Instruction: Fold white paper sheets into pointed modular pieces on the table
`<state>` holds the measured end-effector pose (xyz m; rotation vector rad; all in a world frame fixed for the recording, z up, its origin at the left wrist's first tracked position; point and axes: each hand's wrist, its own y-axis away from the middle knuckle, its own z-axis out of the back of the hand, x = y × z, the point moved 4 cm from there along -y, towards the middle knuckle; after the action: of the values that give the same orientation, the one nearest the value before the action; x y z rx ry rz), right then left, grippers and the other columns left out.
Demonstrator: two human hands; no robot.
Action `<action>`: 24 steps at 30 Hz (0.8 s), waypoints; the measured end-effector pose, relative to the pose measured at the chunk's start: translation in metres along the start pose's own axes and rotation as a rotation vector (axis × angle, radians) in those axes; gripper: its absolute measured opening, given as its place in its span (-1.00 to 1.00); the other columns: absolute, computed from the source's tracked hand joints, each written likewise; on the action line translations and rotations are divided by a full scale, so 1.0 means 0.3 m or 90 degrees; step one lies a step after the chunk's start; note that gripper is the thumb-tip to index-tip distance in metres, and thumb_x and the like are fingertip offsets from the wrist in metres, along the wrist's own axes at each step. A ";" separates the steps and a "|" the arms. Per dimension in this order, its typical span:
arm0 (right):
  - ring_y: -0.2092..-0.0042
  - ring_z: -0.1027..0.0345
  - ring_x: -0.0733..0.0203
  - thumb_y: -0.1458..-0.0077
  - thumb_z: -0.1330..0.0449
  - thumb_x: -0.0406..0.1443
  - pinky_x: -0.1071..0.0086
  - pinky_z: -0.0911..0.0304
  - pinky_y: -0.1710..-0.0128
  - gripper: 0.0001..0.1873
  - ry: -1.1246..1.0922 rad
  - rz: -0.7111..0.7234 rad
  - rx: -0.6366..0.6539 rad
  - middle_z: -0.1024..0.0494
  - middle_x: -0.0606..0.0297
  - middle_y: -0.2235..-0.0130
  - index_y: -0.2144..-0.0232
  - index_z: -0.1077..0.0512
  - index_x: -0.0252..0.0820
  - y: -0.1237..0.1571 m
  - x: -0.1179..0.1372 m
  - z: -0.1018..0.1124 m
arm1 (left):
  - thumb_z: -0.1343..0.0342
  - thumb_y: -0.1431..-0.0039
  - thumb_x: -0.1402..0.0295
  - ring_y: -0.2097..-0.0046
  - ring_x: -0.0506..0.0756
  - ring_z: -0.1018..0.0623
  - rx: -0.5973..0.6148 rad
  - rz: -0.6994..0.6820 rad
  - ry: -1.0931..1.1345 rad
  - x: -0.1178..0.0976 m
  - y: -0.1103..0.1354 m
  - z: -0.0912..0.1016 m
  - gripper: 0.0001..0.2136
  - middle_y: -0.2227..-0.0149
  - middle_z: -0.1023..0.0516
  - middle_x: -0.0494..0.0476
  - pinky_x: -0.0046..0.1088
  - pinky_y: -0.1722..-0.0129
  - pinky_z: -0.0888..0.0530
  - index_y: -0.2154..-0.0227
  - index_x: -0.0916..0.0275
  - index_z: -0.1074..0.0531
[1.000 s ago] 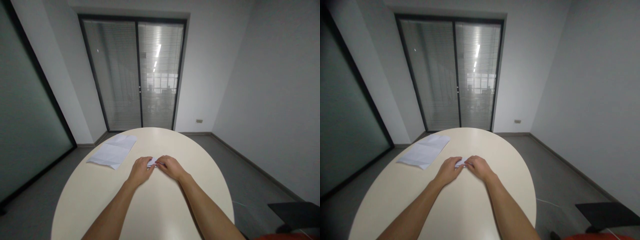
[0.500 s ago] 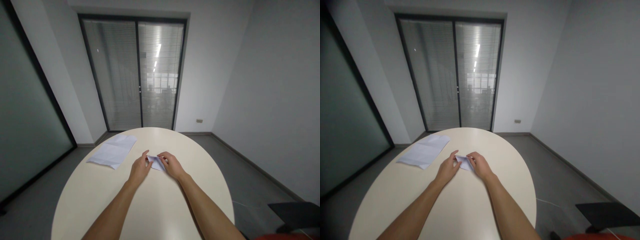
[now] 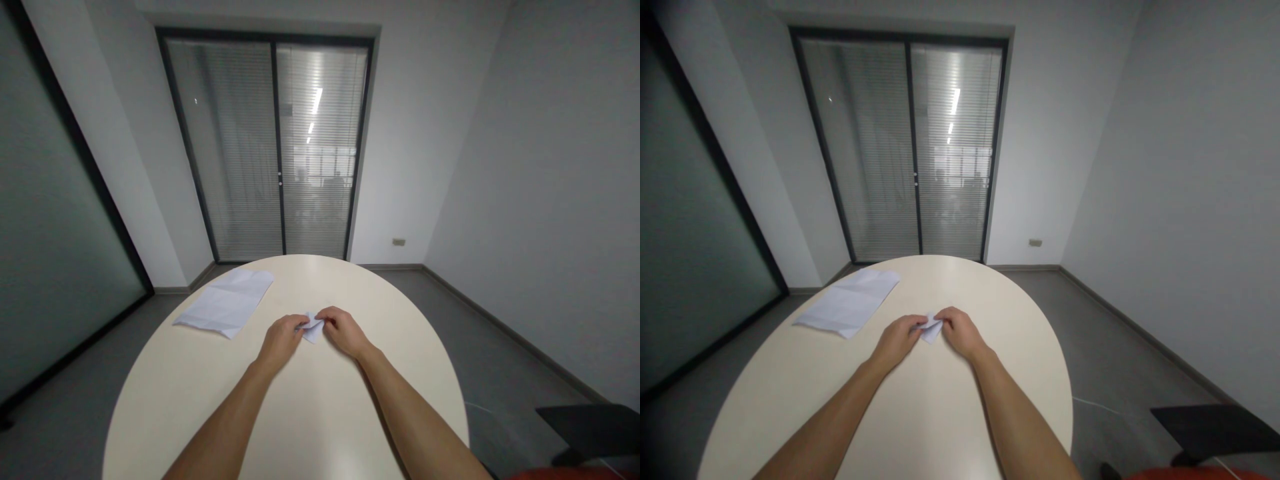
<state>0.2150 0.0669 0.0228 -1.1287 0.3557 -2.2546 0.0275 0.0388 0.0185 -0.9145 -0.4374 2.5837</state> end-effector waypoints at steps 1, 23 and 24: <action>0.05 -0.48 0.13 -0.02 -0.05 -0.56 0.22 -0.33 -0.08 -0.56 -0.001 0.004 0.005 -0.63 0.19 0.13 0.18 -0.59 -0.15 -0.001 0.000 -0.001 | -0.09 -0.19 0.53 -0.03 0.12 -0.57 0.004 -0.001 0.001 0.000 0.001 -0.001 -0.69 0.01 -0.63 0.07 -0.34 -0.11 -0.44 0.05 0.13 -0.55; 0.12 -0.46 0.16 -0.11 -0.22 -0.42 0.30 -0.34 0.05 -0.70 0.041 -0.012 0.087 -0.56 0.16 0.04 0.12 -0.61 -0.14 0.009 0.017 -0.014 | -0.12 -0.23 0.40 0.02 0.14 -0.53 0.010 -0.024 -0.040 -0.017 0.006 -0.004 -0.85 0.10 -0.61 0.14 -0.30 -0.05 -0.43 0.17 0.18 -0.55; 0.09 -0.45 0.14 -0.11 -0.22 -0.41 0.29 -0.33 0.02 -0.70 0.049 -0.005 0.089 -0.57 0.15 0.03 0.12 -0.62 -0.14 0.009 0.017 -0.015 | -0.13 -0.23 0.40 0.02 0.14 -0.52 0.009 -0.026 -0.050 -0.016 0.005 -0.004 -0.86 0.09 -0.61 0.14 -0.30 -0.06 -0.43 0.20 0.18 -0.55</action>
<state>0.2101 0.0616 0.0221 -0.9748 0.2208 -2.2950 0.0313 0.0355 0.0197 -0.7940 -0.4535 2.5894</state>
